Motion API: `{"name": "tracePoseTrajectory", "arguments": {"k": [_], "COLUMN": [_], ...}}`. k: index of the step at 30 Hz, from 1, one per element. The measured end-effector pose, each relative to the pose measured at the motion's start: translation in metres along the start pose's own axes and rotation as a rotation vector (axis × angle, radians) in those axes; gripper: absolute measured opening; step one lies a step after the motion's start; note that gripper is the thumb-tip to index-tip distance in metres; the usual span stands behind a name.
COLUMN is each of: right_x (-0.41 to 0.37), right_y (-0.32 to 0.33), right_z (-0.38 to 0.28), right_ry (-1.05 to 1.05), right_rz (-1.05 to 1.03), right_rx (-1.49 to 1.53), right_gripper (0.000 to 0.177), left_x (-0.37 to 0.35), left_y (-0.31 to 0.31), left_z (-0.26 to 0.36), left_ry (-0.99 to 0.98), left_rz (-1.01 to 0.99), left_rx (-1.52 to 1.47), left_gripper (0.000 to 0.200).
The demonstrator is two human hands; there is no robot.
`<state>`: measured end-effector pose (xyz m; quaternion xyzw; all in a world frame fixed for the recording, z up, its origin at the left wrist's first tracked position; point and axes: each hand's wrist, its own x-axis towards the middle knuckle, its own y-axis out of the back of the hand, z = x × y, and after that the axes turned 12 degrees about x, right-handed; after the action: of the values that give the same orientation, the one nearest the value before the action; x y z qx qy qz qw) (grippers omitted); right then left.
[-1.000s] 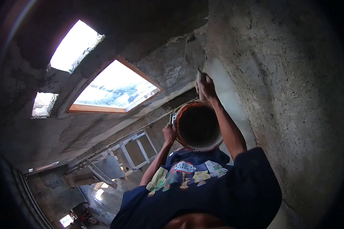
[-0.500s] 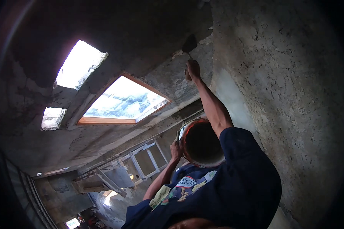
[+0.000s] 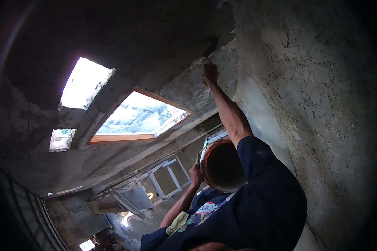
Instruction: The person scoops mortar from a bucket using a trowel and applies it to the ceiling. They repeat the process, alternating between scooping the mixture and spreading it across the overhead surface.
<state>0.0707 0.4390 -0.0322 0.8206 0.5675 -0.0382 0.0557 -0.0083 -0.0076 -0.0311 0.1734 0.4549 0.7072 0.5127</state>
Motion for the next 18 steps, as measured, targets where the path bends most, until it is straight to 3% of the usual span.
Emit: {"name": "tracePoseTrajectory", "arguments": {"k": [5,7,11,13,14,15,18], "right_x": [-0.009,-0.014,-0.010,-0.002,0.001,0.005,0.001], "right_y": [-0.027,-0.033,-0.083,-0.123,-0.122,-0.135,-0.151], "right_z": [0.008,0.004,0.029,0.051,0.040,0.054,0.057], "right_ry": [0.019,0.072,0.126,0.076,-0.123,-0.121,0.056], "right_rz": [0.091,0.015,-0.045,0.062,-0.083,-0.083,-0.072], "right_rx": [-0.080,-0.158,-0.144,0.130,0.249,0.259,0.160], "right_gripper": [0.045,0.045,0.040,0.035,0.044,0.044,0.047], "left_x": [0.003,0.001,0.001,0.002,0.002,0.001,0.003], "left_y": [0.007,0.002,-0.001,-0.004,-0.005,-0.003,0.002], "left_z": [0.009,0.000,-0.005,-0.010,-0.008,-0.005,-0.005], "left_ry": [0.095,0.050,0.075,0.074,0.080,0.093,0.093], "left_rz": [-0.125,-0.055,-0.096,-0.096,-0.101,-0.107,-0.128], "left_rx": [0.075,0.075,0.026,0.021,-0.015,-0.048,0.027], "left_gripper": [0.042,0.042,0.040,0.039,0.041,0.044,0.043]}}
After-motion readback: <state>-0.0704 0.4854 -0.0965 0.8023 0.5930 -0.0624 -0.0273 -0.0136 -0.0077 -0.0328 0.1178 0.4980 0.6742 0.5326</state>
